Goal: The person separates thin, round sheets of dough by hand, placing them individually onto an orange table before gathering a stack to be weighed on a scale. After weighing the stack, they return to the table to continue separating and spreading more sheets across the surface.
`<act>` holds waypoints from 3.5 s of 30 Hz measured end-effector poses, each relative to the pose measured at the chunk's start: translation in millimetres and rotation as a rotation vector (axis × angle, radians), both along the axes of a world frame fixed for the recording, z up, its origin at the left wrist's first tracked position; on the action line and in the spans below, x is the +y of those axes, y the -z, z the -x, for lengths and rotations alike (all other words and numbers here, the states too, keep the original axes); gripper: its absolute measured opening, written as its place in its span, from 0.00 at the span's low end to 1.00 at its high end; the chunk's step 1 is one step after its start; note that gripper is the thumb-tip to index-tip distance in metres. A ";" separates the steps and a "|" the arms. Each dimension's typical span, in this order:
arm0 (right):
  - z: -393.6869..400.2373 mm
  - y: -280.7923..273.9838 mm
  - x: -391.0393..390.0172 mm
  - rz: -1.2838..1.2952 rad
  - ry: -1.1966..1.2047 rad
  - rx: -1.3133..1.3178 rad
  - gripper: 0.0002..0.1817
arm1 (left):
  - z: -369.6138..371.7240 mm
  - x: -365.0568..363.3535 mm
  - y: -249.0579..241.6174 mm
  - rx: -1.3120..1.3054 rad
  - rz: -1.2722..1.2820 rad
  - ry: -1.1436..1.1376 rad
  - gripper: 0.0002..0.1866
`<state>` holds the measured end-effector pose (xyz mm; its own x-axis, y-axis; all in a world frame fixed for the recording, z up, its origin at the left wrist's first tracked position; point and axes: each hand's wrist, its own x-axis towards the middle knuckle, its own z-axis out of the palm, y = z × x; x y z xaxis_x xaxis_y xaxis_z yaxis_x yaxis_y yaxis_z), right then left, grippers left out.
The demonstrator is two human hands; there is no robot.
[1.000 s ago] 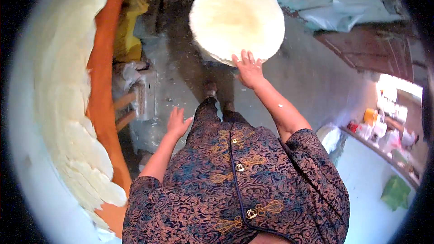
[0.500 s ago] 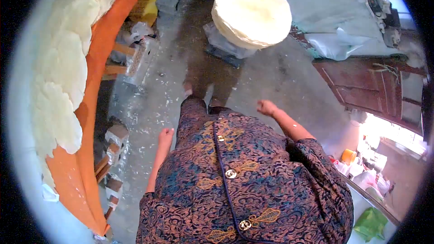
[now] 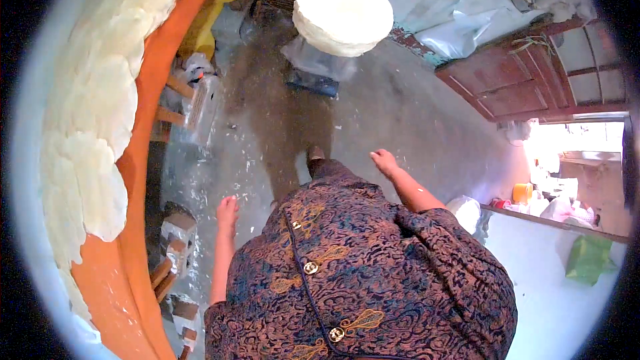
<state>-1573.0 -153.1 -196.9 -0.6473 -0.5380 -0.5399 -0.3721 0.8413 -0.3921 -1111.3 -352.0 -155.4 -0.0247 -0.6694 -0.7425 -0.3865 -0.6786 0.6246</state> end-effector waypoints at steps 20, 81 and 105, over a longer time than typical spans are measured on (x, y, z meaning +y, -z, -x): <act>-147.8 -39.4 -81.3 -0.161 -0.690 -0.050 0.22 | -181.8 231.6 21.0 0.068 -0.177 -0.364 0.20; -942.2 -165.5 -196.0 1.213 -2.169 -0.333 0.17 | -452.2 377.8 -31.1 0.089 0.198 -1.501 0.17; -1110.1 -166.3 -199.9 0.699 -1.671 -0.009 0.09 | -874.1 316.7 -169.7 -0.052 0.606 -1.397 0.13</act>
<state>-462.9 -352.9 -30.5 0.7564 -0.6525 0.0464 -0.5568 -0.6795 -0.4778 -237.2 -35.3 14.4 0.8830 -0.3279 -0.3358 0.2977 -0.1619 0.9408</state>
